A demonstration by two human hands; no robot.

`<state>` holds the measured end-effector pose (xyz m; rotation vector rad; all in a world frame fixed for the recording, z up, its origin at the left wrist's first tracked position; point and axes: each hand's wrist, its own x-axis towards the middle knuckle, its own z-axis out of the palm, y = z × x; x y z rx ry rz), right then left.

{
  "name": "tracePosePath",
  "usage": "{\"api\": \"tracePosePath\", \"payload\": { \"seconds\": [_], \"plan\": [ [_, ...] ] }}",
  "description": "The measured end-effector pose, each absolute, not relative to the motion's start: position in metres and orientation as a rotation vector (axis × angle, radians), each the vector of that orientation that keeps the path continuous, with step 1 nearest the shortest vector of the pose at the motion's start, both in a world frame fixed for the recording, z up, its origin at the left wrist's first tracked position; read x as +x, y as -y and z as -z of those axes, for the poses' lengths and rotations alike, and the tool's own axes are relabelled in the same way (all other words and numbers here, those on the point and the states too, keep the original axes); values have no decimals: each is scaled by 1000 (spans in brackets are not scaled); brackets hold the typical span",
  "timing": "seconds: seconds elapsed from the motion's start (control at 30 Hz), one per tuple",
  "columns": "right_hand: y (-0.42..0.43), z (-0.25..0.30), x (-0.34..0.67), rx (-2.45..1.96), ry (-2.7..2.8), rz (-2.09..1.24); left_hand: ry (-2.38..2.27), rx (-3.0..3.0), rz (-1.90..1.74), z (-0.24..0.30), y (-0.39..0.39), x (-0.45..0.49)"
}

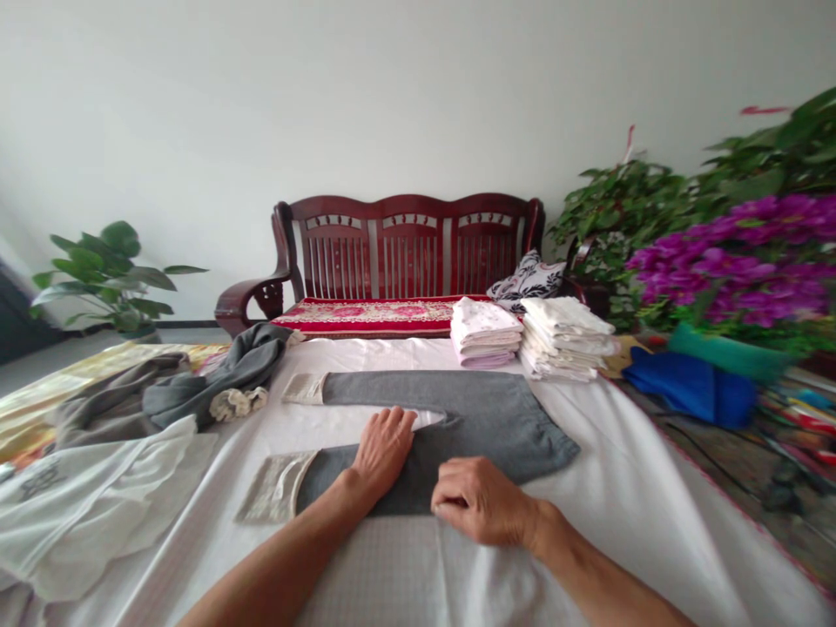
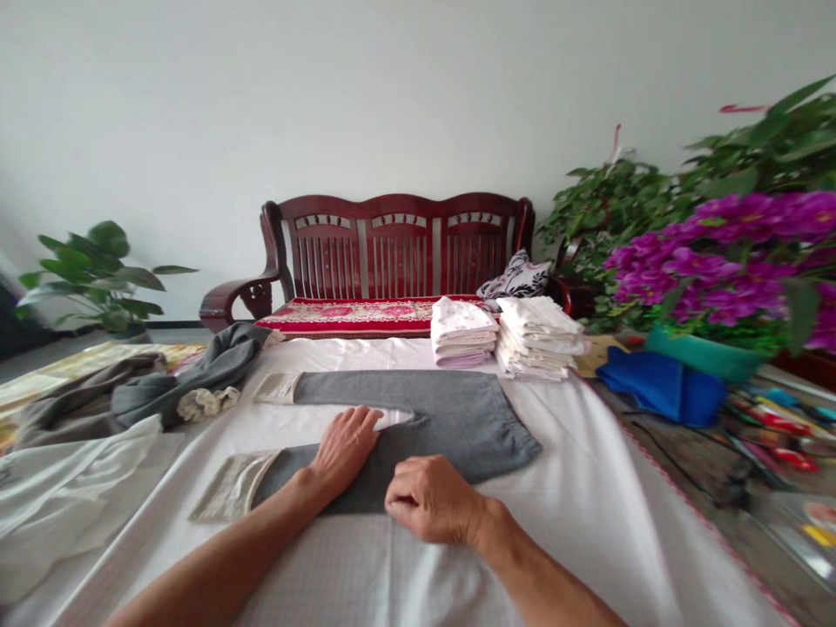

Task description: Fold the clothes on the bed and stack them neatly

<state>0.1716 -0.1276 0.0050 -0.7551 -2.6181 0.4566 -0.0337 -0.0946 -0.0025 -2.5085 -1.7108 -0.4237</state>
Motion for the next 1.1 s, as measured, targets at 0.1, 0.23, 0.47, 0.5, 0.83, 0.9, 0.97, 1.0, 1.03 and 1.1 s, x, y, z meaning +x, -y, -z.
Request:
{"api": "tracePosePath", "payload": {
  "seconds": [0.1,0.23,0.47,0.5,0.83,0.9,0.97,1.0,1.03,1.1],
  "plan": [
    [122,-6,173,-945,2289,-547,1412,-2600,526,7,105,-33],
    [111,1,177,-1131,2129,-295,1237,-2774,591,14,118,-31],
    [98,29,192,-1577,2455,78,1138,-2956,408,19,122,-36],
    [95,30,196,-1628,2462,100,1141,-2958,382,19,122,-37],
    [56,22,257,-2216,2167,141,1151,-2951,233,22,142,-54],
    [52,22,263,-2279,2133,135,1168,-2964,193,20,148,-59],
    [50,24,265,-2289,2134,141,1183,-3010,151,15,155,-65],
    [49,24,266,-2289,2136,145,1176,-3053,143,11,159,-70],
    [49,25,266,-2288,2136,150,1156,-3110,158,7,162,-75],
    [48,27,267,-2279,2134,152,1117,-3247,274,-2,166,-88]
  ]
}}
